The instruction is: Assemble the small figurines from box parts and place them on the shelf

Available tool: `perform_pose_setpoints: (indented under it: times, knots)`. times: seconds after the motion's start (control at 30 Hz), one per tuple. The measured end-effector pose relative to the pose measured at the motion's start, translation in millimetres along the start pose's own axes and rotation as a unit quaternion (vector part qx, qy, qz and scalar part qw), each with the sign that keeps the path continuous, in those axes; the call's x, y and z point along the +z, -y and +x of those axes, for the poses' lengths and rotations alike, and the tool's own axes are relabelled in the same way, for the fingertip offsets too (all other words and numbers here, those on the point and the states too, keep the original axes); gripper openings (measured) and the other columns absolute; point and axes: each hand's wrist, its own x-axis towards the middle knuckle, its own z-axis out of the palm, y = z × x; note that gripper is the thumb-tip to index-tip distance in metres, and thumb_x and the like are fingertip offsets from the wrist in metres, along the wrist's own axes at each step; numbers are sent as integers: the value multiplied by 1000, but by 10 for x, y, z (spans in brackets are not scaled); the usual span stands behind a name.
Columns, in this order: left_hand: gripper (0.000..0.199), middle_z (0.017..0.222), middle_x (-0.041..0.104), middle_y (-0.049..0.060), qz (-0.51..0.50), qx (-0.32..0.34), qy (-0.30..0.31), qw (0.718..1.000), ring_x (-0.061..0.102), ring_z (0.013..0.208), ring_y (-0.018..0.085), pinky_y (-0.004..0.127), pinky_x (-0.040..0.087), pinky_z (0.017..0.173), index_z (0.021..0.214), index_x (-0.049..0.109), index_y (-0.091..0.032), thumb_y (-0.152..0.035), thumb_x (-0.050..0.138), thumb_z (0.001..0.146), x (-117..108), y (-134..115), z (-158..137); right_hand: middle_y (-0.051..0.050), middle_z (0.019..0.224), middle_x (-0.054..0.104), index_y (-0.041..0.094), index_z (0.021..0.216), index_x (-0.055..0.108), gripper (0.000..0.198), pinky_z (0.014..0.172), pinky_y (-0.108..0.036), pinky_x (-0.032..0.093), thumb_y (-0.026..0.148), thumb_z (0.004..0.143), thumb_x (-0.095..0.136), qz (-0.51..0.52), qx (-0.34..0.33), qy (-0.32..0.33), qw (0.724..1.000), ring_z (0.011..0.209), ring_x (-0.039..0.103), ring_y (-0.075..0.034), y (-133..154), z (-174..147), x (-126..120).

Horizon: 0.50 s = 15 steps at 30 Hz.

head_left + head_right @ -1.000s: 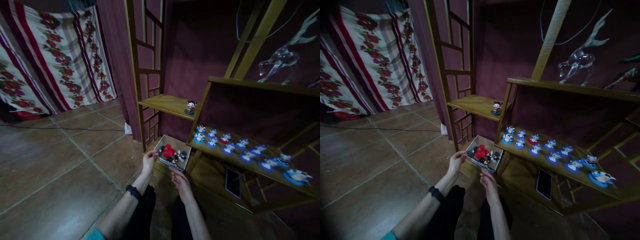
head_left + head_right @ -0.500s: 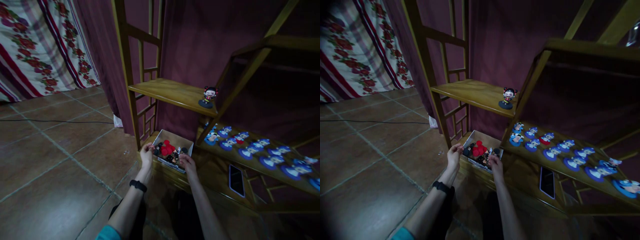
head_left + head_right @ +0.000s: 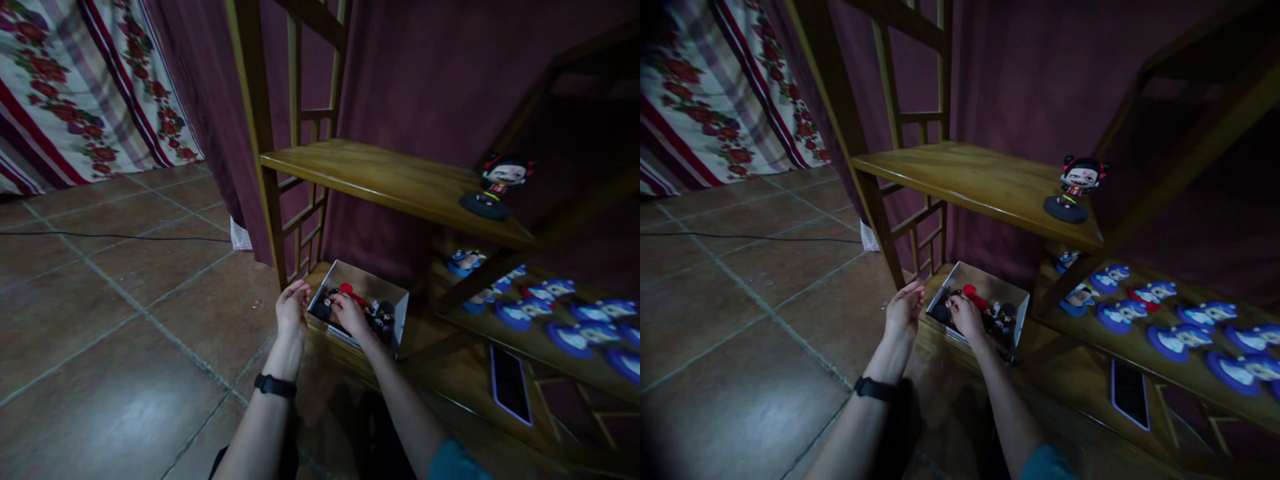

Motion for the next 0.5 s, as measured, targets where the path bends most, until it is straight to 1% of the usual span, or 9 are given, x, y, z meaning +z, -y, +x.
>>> perform_pose_setpoints:
  times: [0.1, 0.17, 0.23, 0.27, 0.37, 0.5]
  knots:
    - [27, 70, 63, 4, -6, -13, 3, 1000, 58, 58, 7, 17, 42, 53, 83, 61, -12, -2, 58, 59, -17, -23, 34, -3, 100, 56, 27, 101, 56, 29, 73, -26, 42, 21, 73, 55, -73, 0, 52, 996, 89, 56, -16, 110, 61, 183]
    - [26, 72, 63, 4, -7, -18, 3, 1000, 58, 58, 7, 17, 43, 53, 83, 60, -12, -1, 57, 60, -27, -37, 50, -3, 103, 53, 28, 101, 55, 32, 68, -26, 42, 22, 69, 60, -110, 11, 76, 991, 87, 55, -17, 129, 73, 265]
    - [26, 72, 63, 4, -5, -19, 3, 1000, 58, 58, 7, 16, 43, 53, 83, 60, -12, -1, 56, 60, -32, -49, 56, -2, 101, 51, 27, 96, 55, 31, 65, -26, 41, 21, 66, 63, -127, 15, 81, 988, 85, 55, -16, 112, 63, 293]
    - [26, 71, 63, 4, -3, -19, 3, 1000, 58, 58, 7, 16, 43, 53, 83, 60, -12, -1, 56, 60, -32, -51, 54, -2, 100, 50, 27, 93, 55, 29, 65, -25, 40, 20, 65, 63, -126, 16, 73, 989, 84, 54, -16, 94, 50, 286]
    - [25, 69, 63, 3, 4, -28, 9, 1000, 58, 56, 7, 16, 42, 52, 83, 60, -12, -2, 57, 60, -28, -25, 37, 0, 93, 52, 23, 82, 53, 21, 66, -25, 40, 17, 64, 62, -78, 18, 32, 996, 81, 53, -14, 35, -13, 183]
    - [21, 68, 63, 4, 51, -88, 35, 994, 56, 53, 7, 17, 42, 49, 81, 60, -12, -5, 57, 61, -11, 105, -9, 3, 70, 54, 22, 74, 51, 10, 60, -24, 39, 19, 66, 56, 45, 56, -21, 997, 65, 52, -13, 22, -171, -56]
